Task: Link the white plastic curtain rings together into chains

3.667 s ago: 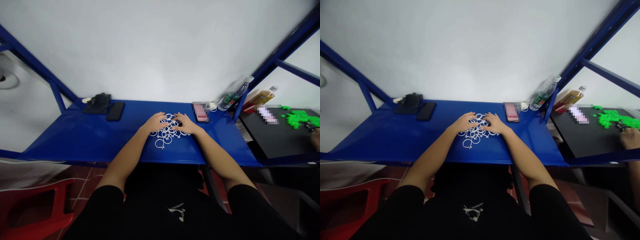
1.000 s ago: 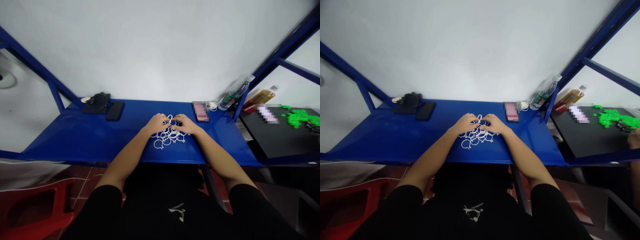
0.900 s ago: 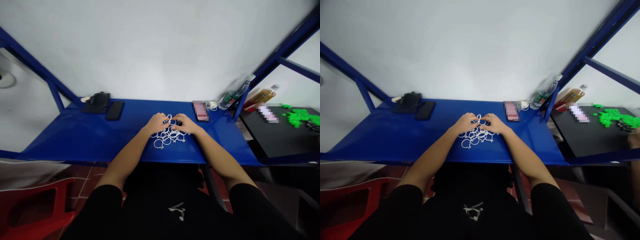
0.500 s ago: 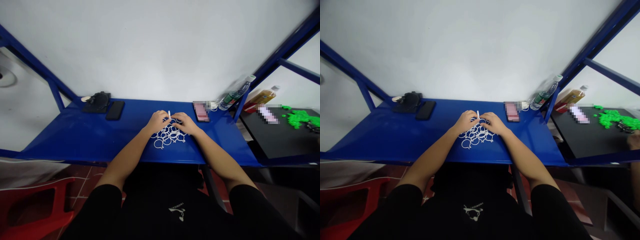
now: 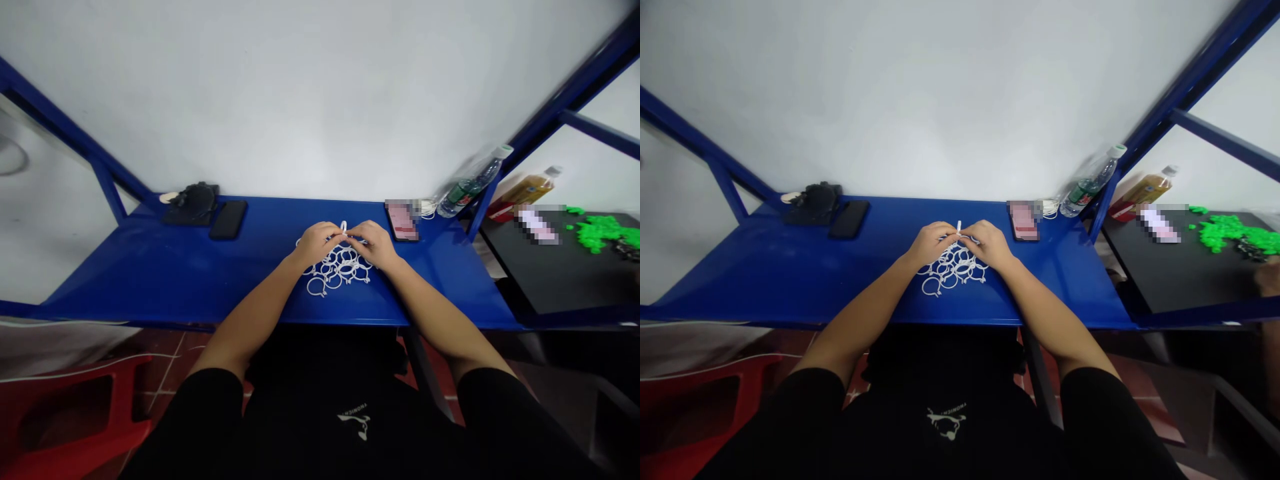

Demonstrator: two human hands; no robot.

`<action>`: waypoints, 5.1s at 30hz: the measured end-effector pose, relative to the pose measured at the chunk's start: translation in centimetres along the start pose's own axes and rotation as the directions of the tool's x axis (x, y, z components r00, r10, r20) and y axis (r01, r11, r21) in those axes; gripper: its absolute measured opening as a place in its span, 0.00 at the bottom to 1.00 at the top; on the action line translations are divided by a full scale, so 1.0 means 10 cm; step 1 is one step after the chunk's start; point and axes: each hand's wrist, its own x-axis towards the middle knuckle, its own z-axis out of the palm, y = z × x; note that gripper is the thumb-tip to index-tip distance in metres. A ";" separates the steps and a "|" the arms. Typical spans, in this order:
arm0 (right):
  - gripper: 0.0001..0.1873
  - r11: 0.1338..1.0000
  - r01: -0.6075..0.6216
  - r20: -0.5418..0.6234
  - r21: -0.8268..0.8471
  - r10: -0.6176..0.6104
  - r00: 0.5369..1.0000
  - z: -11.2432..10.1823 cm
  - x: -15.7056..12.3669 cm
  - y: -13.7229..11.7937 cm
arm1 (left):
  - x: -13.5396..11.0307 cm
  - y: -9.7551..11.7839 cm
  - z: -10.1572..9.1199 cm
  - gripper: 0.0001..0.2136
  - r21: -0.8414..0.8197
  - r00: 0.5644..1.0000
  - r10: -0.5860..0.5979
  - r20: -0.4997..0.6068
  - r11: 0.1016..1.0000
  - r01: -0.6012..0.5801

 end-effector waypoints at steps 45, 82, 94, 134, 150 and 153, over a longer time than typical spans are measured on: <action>0.18 0.943 -0.285 -0.104 -0.175 0.270 0.957 0.05 0.05 0.60 | -0.01 -0.30 0.01 0.09 0.172 0.995 -0.083 0.047 0.982 0.074; 0.24 0.902 -0.279 0.256 -0.331 0.370 0.893 -0.23 -0.09 0.66 | -0.06 -0.19 0.01 0.10 0.229 0.947 -0.123 0.296 0.972 0.055; 0.14 0.881 -0.299 0.318 -0.367 0.421 0.850 -0.27 -0.05 0.52 | -0.06 -0.26 0.05 0.08 0.166 0.996 0.010 0.086 0.986 -0.024; 0.12 0.964 -0.255 0.005 0.076 0.255 0.967 0.07 -0.04 -0.09 | 0.02 0.03 0.01 0.13 0.241 0.999 0.052 0.005 0.969 -0.051; 0.21 0.954 -0.273 0.144 -0.126 0.290 0.946 -0.01 -0.05 0.41 | -0.05 -0.14 0.08 0.10 0.253 0.972 -0.038 0.233 0.967 -0.022; 0.21 0.957 -0.272 0.129 -0.097 0.284 0.950 0.00 -0.07 0.42 | -0.05 -0.15 0.08 0.11 0.233 0.958 -0.025 0.285 0.971 -0.044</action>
